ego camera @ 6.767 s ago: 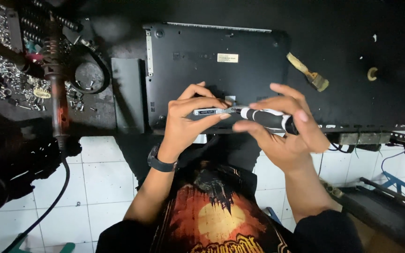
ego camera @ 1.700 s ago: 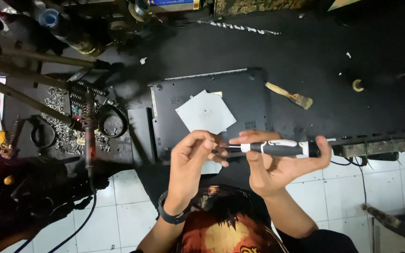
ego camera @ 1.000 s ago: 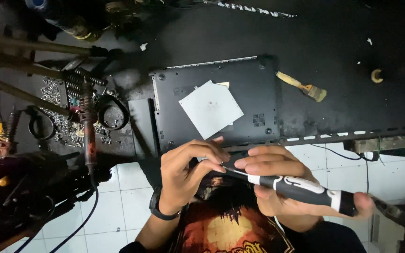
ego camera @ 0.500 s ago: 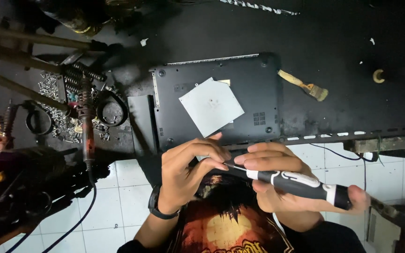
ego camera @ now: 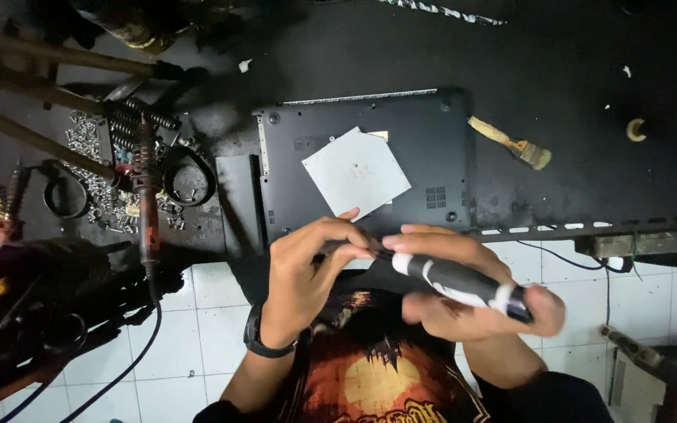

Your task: The person uses a screwdriver to remove screws from the back of a black electronic device. They then remove a metal cover and place it aside before lifting the back casing off to reveal the internal circuit board and components.

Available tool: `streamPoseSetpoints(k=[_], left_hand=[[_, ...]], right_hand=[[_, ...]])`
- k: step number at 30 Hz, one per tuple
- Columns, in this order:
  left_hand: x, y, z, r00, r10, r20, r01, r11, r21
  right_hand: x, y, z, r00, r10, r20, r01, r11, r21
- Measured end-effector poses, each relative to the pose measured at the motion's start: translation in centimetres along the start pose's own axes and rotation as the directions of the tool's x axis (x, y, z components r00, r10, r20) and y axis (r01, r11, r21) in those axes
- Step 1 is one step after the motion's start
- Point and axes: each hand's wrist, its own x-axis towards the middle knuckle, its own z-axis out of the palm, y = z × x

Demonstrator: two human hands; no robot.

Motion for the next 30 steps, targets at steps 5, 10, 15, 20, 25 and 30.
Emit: streamPoseSetpoints(k=[5, 10, 15, 20, 25, 30], left_hand=[[0.4, -0.8, 0.0, 1.000, -0.017, 0.024, 0.017, 1.000, -0.008], [0.5, -1.5, 0.4, 0.999, -0.045, 0.015, 0.045, 0.998, -0.043], [0.5, -2.6, 0.1, 0.997, -0.079, 0.004, 0.079, 0.991, -0.109], [1.7, -6.5, -1.8, 0.975, -0.203, -0.092, 0.222, 0.921, 0.321], [2.3, -7.8, -1.4, 0.967, -0.235, -0.103, 0.251, 0.785, 0.567], [2.3, -10.2, -0.2, 0.974, -0.197, -0.108, 0.220, 0.740, 0.636]], right_hand=[[-0.8, -0.8, 0.8, 0.987, 0.153, -0.048, -0.159, 0.975, -0.154], [-1.5, -0.2, 1.0, 0.976, 0.194, -0.103, -0.209, 0.964, -0.164], [-3.4, 1.4, 0.3, 0.912, 0.301, -0.281, -0.379, 0.879, -0.288], [-4.2, 6.1, 1.2, 0.705, 0.600, -0.378, -0.531, 0.800, 0.280], [-7.1, 10.2, 3.8, 0.555, 0.781, -0.286, -0.621, 0.618, 0.482], [-8.8, 11.7, 4.9, 0.525, 0.822, -0.221, -0.636, 0.551, 0.539]])
